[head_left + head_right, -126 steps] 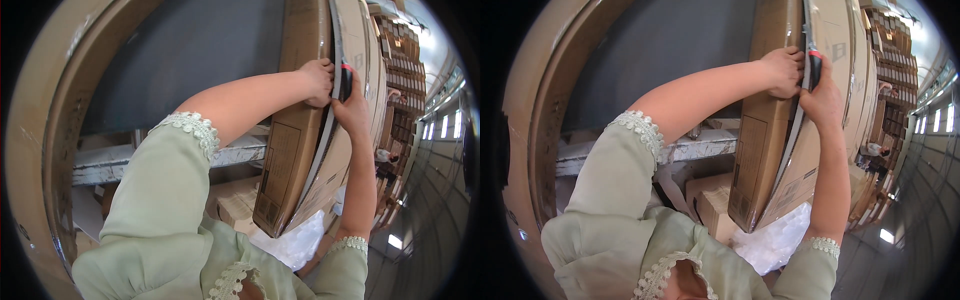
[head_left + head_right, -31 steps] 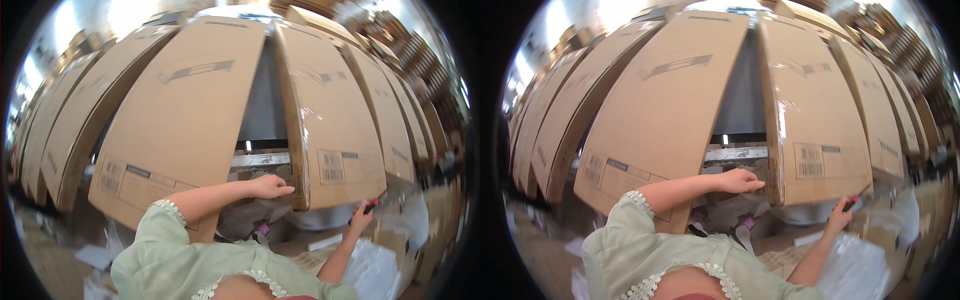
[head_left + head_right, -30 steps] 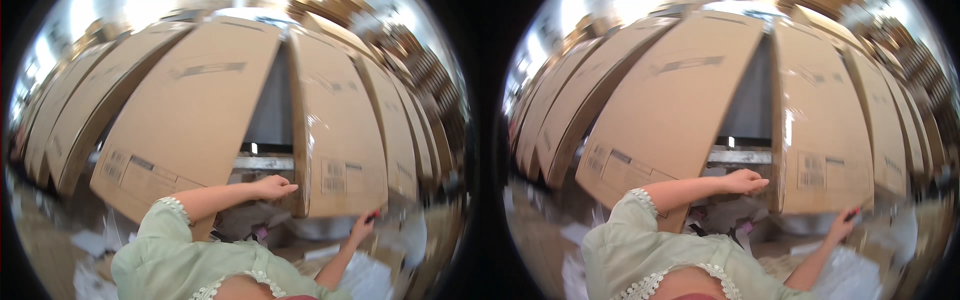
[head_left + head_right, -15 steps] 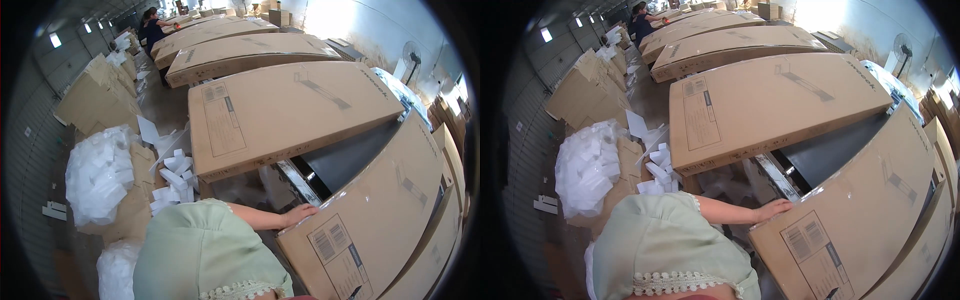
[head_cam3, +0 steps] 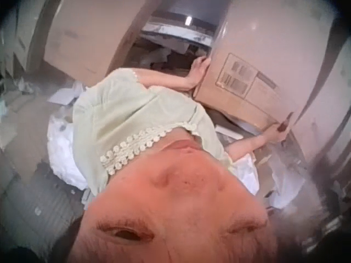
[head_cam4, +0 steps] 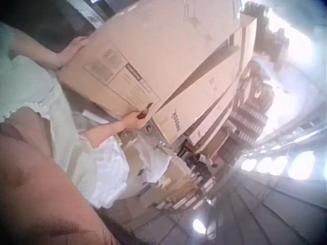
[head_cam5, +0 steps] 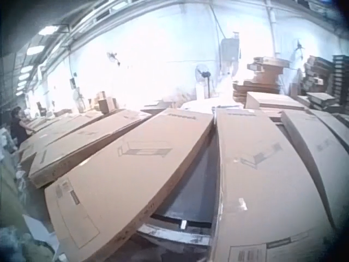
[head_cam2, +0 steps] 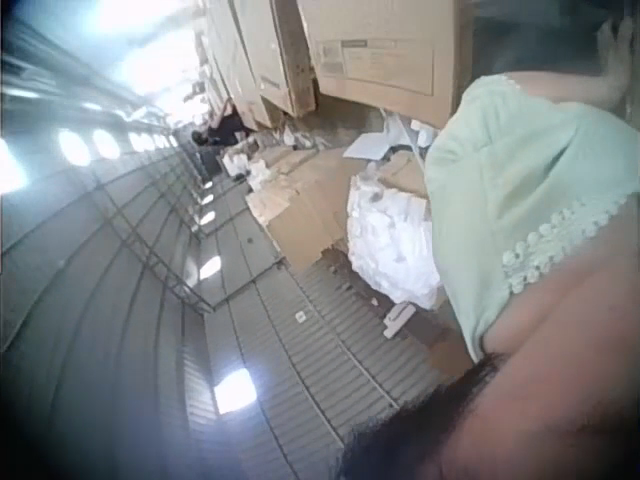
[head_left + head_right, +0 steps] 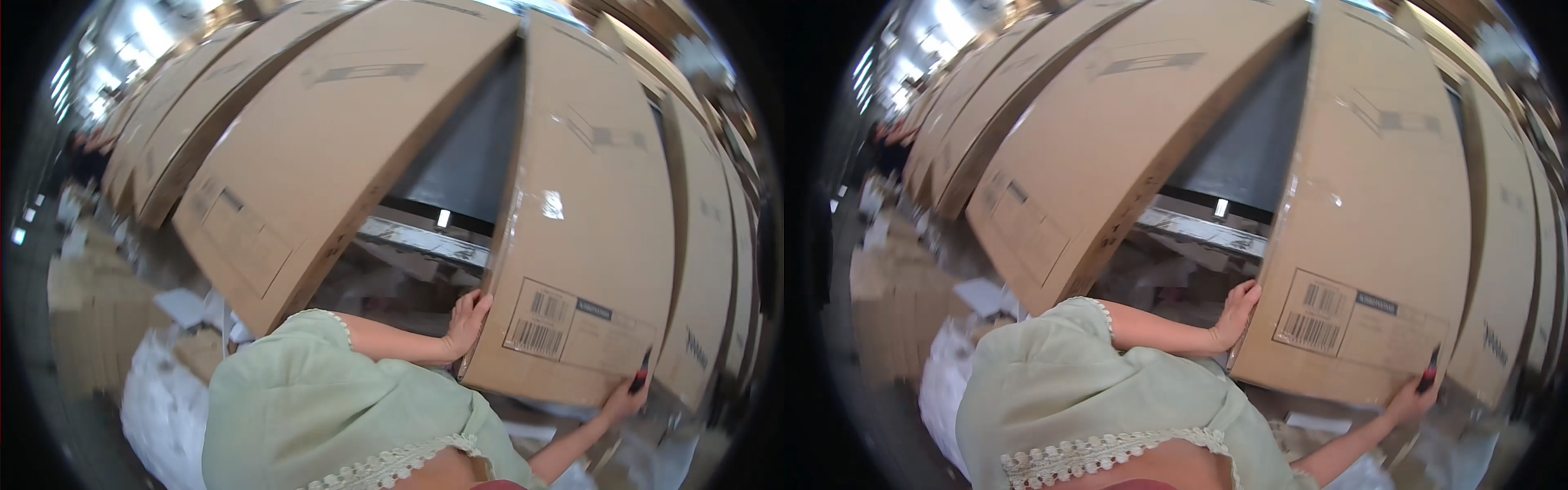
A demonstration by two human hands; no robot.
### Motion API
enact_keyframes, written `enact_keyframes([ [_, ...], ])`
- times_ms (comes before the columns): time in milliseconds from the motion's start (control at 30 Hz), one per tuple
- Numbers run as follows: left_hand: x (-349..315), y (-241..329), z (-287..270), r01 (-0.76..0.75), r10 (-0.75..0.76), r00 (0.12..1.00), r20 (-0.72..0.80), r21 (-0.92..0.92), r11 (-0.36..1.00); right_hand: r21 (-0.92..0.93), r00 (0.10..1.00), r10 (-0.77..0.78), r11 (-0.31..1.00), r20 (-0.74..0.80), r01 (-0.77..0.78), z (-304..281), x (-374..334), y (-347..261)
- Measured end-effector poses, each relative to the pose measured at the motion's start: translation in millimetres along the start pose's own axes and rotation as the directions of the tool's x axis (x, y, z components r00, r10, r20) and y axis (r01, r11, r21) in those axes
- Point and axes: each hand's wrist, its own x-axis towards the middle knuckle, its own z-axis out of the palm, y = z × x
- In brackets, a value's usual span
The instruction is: The person uses a utility knife to cut the tape on large cardboard boxes on a conveyor belt, opening the flaps and removing internal packing materials.
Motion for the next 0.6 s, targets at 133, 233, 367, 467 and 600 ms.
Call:
enact_keyframes([
  [133,59,24,-70,-0.110,-0.037,0.771,0.636,0.190,0.976,-0.020,0.926,0.263,0.963,0.271,-0.268,-7,-3,-79],
  [233,137,88,-162,-0.912,0.631,0.379,0.677,0.156,0.380,0.287,0.753,0.302,0.791,0.585,-0.540,-12,-25,-163],
  [367,247,111,-242,-0.800,0.594,0.529,0.606,0.589,0.112,0.457,0.633,0.120,0.593,0.765,-0.663,-20,-36,-317],
  [467,267,117,-278,-0.753,0.525,0.546,0.653,0.657,-0.033,0.489,0.574,-0.050,0.587,0.817,-0.646,6,-18,-402],
  [600,266,117,-291,-0.763,0.494,0.604,0.625,0.632,0.133,0.566,0.617,-0.205,0.675,0.760,-0.473,62,24,-495],
])
